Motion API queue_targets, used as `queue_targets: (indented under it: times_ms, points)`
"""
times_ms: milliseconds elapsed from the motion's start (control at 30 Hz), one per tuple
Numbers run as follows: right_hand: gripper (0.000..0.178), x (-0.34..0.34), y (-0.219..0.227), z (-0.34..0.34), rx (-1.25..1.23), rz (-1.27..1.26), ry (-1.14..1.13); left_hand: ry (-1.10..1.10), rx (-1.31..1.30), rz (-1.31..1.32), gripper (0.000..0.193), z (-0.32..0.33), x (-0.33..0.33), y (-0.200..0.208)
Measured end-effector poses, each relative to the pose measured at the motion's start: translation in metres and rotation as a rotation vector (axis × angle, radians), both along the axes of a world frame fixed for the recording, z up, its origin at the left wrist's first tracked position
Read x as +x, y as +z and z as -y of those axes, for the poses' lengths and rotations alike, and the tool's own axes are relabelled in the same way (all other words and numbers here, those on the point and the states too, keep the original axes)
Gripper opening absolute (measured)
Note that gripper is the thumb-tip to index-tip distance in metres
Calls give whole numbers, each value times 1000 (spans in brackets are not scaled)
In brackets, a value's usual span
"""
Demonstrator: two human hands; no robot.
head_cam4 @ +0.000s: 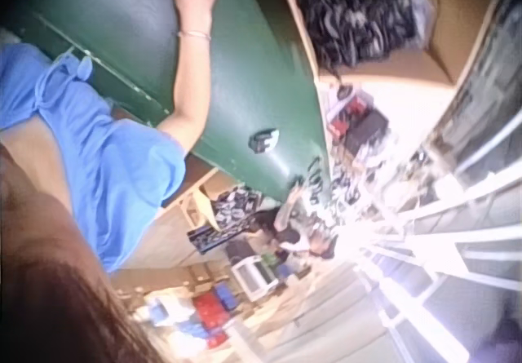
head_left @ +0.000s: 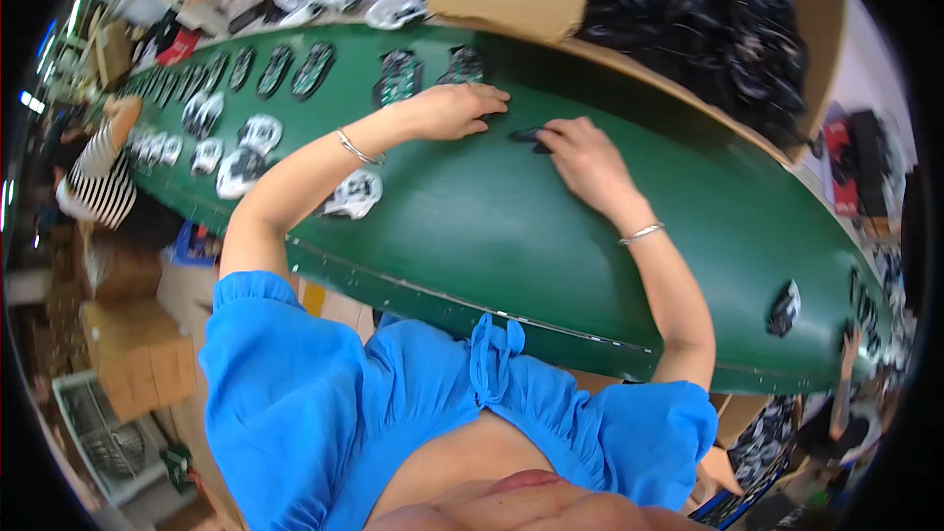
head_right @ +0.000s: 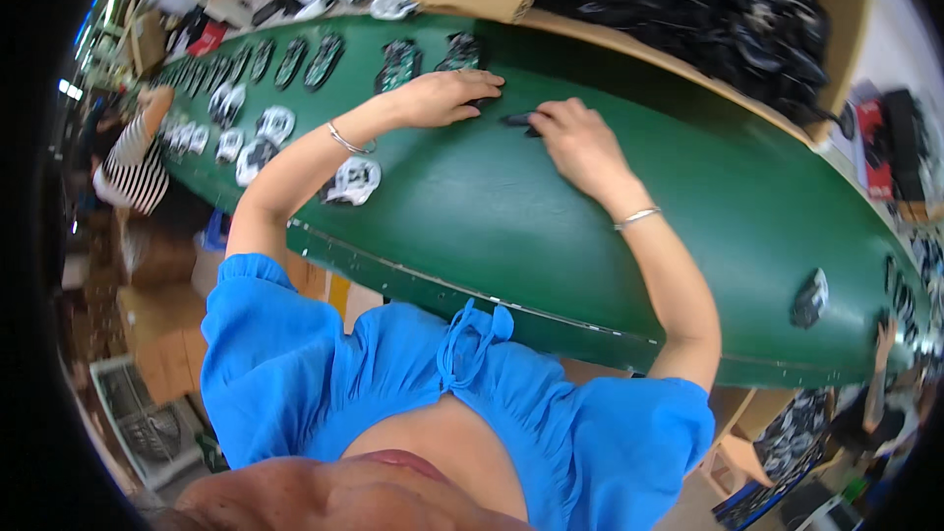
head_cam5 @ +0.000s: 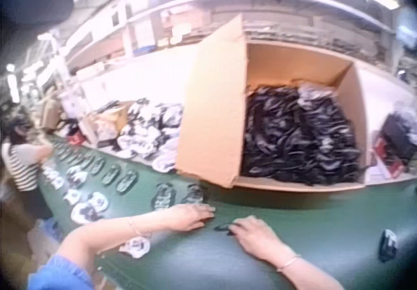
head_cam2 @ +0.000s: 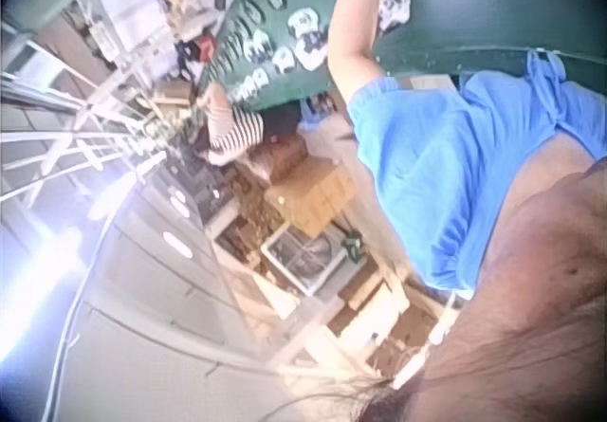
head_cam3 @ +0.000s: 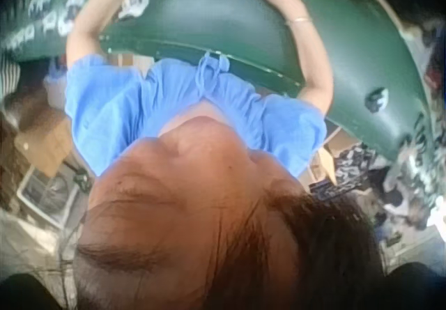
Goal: The person assembles computer mice by hand, attaching casing parts and side panels to the circuit board on a production line.
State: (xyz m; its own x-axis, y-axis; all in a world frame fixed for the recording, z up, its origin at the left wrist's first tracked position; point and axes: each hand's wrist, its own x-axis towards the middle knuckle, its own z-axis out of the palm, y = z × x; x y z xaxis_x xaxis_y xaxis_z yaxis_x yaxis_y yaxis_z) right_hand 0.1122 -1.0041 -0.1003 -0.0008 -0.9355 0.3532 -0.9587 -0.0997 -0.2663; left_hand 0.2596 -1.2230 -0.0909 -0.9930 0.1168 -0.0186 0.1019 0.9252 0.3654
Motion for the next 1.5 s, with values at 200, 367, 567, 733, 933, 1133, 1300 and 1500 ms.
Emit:
queue_targets:
  times_ms: [200,367,567,733,933,1133,1300,1500]
  points:
    - [22,-22,-7,-1,-136,26,-81,-71,-275,-48,36,20,90,26]
    - [17,-14,1,7,-121,62,-103,677,105,-269,33,11,163,59]
    - [17,34,23,5,4,1115,-402,781,-145,-37,71,-36,225,51]
    - [23,79,16,-5,-134,1648,-498,611,-77,14,63,-22,217,26]
    - [22,129,31,-24,-275,1773,-518,156,-4,-94,65,-8,181,24]
    - [21,136,29,-39,-493,1150,-723,482,251,-309,49,-28,175,22]
    - [17,113,51,-66,-103,679,-746,802,-92,-40,71,-68,160,12]
    - [22,76,96,-67,373,420,-375,796,164,-221,64,-82,151,4]
